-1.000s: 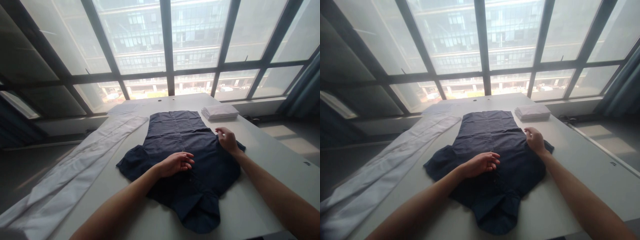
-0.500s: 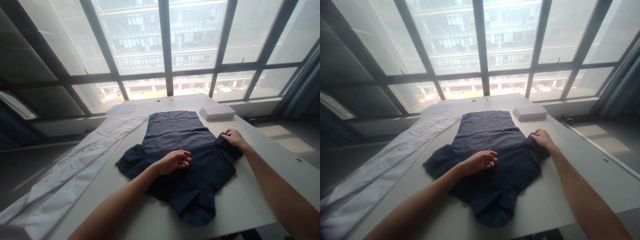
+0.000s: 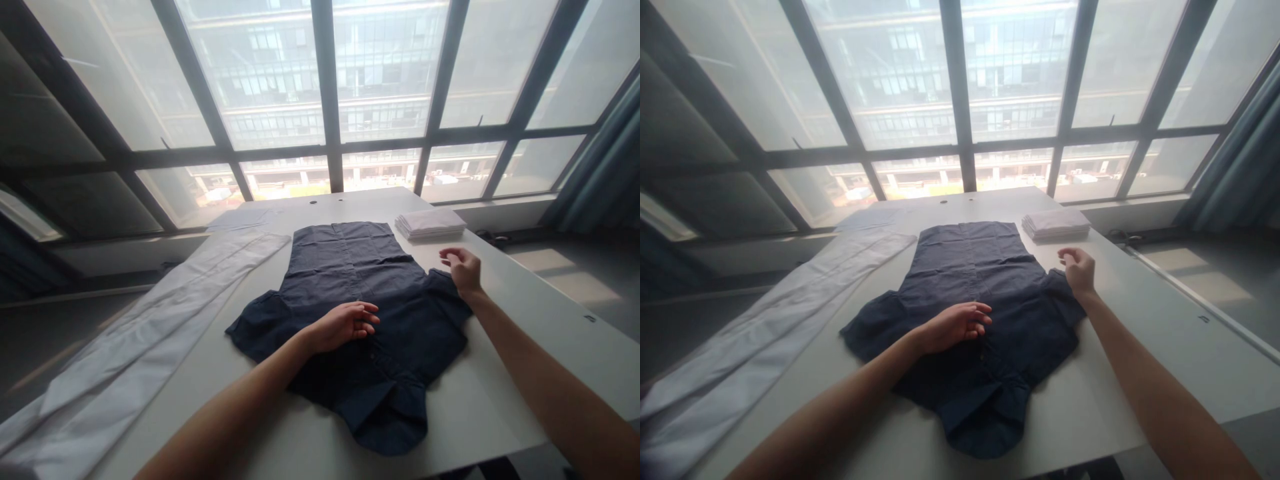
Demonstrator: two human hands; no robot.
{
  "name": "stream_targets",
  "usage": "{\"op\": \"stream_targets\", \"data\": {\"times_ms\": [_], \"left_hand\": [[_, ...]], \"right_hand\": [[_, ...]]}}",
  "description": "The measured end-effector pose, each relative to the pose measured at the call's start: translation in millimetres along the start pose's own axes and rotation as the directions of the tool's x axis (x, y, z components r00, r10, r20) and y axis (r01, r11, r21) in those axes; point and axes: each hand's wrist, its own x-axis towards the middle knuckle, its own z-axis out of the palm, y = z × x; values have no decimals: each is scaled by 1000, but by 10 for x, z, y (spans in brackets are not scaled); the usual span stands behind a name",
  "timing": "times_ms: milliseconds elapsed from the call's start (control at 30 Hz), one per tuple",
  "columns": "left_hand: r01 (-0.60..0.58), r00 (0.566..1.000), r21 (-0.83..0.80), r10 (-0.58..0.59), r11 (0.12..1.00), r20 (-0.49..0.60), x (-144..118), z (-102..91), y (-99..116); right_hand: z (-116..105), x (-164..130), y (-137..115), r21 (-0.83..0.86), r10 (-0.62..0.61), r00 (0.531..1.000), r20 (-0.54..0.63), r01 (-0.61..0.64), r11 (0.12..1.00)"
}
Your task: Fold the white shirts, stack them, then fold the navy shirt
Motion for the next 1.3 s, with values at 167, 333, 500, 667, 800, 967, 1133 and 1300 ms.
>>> {"op": "stream_targets", "data": {"times_ms": [167,333,500,667,800,967,1133,1300], "left_hand": [[-6,1000,-1,6,1000,8,-5,3,4],[-8,1000,5,8,1000,-2,-12,30,18],[-3,1000,11,3,1000,-11,-28,60,36],[-15,1000,7,15,1000,-1,-19,34,14],[-14,1000,0,14,1000,9,-15,17,4],[-11,1000,1,11,1000,-3,-17,22,11],[-2,1000,13,2,1000,-8,-13,36,19],[6,1000,10,-6,1000,-13,-15,34,24]], "right_hand": [[339,-334,-147,347,259,775,577,-520,780],[171,-171,72,378,359,704,613,-660,649],[-261,111,192,417,372,794,481,-580,700],[-453,69,12,363,280,745,605,-571,736],[-537,-14,-72,-8,329,346,879,-679,734],[-655,31,13,-316,483,92,871,-646,694],[-590,127,42,79,421,600,681,-631,772],[-205,36,-191,420,269,815,513,-511,750]]}}
